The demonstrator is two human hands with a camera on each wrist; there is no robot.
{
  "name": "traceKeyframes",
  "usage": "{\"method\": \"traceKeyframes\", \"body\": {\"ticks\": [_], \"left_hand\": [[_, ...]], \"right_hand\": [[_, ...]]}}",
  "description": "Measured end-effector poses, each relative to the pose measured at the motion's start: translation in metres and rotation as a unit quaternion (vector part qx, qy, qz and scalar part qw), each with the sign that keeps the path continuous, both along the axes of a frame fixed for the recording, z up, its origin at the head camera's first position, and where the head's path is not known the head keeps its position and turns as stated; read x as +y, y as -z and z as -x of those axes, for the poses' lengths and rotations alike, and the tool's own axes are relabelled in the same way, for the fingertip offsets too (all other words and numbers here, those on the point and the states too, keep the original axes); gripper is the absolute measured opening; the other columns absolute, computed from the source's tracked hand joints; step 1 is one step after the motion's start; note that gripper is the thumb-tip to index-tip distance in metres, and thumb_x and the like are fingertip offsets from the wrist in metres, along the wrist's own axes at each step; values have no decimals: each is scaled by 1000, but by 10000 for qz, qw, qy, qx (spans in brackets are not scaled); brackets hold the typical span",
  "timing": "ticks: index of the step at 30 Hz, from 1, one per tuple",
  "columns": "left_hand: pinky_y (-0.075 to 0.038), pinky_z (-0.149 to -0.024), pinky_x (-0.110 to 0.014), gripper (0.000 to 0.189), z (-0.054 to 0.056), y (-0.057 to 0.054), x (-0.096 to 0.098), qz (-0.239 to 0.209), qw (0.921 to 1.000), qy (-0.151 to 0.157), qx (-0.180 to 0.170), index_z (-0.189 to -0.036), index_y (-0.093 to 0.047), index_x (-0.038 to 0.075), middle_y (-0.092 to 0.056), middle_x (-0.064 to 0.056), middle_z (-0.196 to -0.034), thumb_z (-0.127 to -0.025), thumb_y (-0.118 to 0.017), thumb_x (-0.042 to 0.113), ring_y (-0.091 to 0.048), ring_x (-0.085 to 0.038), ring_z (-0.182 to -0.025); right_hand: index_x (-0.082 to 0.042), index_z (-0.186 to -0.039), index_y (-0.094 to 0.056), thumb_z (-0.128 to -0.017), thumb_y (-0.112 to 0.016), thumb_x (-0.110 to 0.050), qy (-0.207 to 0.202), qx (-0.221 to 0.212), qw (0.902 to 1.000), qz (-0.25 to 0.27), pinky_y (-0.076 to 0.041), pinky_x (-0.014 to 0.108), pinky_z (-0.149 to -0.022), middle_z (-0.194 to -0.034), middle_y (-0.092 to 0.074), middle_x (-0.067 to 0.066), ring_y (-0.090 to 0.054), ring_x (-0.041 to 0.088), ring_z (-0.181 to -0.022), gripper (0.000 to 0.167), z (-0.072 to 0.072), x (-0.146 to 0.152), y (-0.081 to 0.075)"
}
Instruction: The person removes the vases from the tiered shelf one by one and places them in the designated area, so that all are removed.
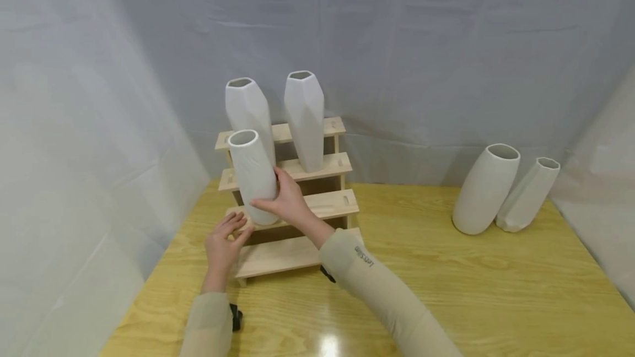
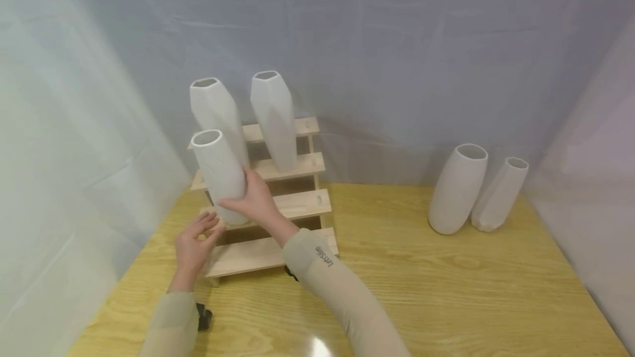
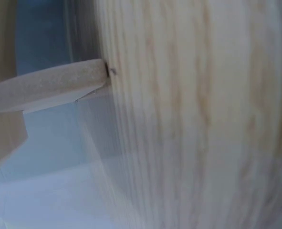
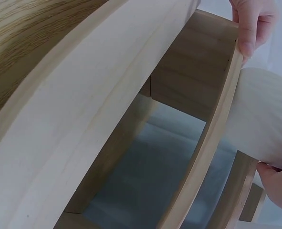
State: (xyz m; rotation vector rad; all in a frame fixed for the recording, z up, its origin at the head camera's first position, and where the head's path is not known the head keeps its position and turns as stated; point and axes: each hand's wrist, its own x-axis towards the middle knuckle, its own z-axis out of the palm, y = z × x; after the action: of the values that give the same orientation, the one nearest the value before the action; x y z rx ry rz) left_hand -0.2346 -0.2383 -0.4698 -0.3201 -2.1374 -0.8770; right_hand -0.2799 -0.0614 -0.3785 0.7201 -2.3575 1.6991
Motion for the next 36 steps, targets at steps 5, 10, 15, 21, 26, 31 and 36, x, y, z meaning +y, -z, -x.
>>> {"method": "traceKeyframes", "body": {"ticks": [5, 10, 15, 21, 26, 31, 36], "left_hand": [[-42, -85, -36, 26, 0, 1, 0, 49, 10000, -1, 54, -86, -69, -3, -65, -13, -98, -63, -78, 6, -57, -28, -100], [-42, -85, -33, 26, 1, 1, 0, 45, 10000, -25, 82, -85, -70, -3, -65, -13, -97, -63, -79, 6, -57, -28, -99], [-42, -84, -36, 26, 1, 0, 0, 70, 9999, -28, 136, -85, -70, -3, -65, -13, -96, -62, -79, 6, -57, -28, -99], [-42, -84, -37, 27, 2, 1, -1, 80, 9998, -30, 197, -85, -70, -3, -65, -13, -96, -61, -80, 6, -57, -29, -99], [-43, -85, -35, 27, 2, 2, -2, 71, 9999, -49, 142, -85, -69, -3, -65, -13, -97, -62, -79, 7, -57, -29, -99], [-42, -87, -31, 27, 1, 1, -2, 34, 10000, -76, 27, -86, -69, -3, -65, -12, -98, -63, -79, 7, -56, -28, -100], [-41, -87, -33, 27, 0, 1, 0, 85, 9999, -42, 130, -86, -69, -2, -65, -13, -98, -62, -79, 7, -57, -28, -100]], "right_hand": [[-3, -128, -39, -66, -78, -26, 40, 69, 9999, -95, -43, 31, -86, -119, -50, 9, -50, 18, -105, 76, 0, 0, 0], [-4, -127, -40, -67, -77, -29, 45, 111, 9998, -155, -44, 31, -85, -118, -50, 8, -50, 18, -104, 75, 0, 1, 1], [-4, -127, -40, -68, -77, -30, 93, 151, 9996, -214, -45, 31, -84, -118, -51, 8, -51, 18, -104, 74, -1, 1, 1], [-3, -126, -40, -67, -77, -31, 140, 152, 9994, -271, -44, 30, -85, -118, -51, 9, -51, 18, -104, 75, -2, 1, 0], [-2, -126, -41, -66, -78, -29, 178, 113, 9996, -176, -44, 30, -85, -118, -51, 9, -51, 18, -104, 75, -4, 1, -2], [-4, -125, -42, -66, -78, -27, 180, -59, 9998, 82, -45, 29, -83, -117, -52, 8, -52, 17, -103, 73, -6, 1, -1], [-5, -124, -42, -66, -79, -24, 282, -234, 9989, 292, -46, 30, -82, -116, -53, 7, -53, 17, -102, 72, -9, 3, 1]]}}
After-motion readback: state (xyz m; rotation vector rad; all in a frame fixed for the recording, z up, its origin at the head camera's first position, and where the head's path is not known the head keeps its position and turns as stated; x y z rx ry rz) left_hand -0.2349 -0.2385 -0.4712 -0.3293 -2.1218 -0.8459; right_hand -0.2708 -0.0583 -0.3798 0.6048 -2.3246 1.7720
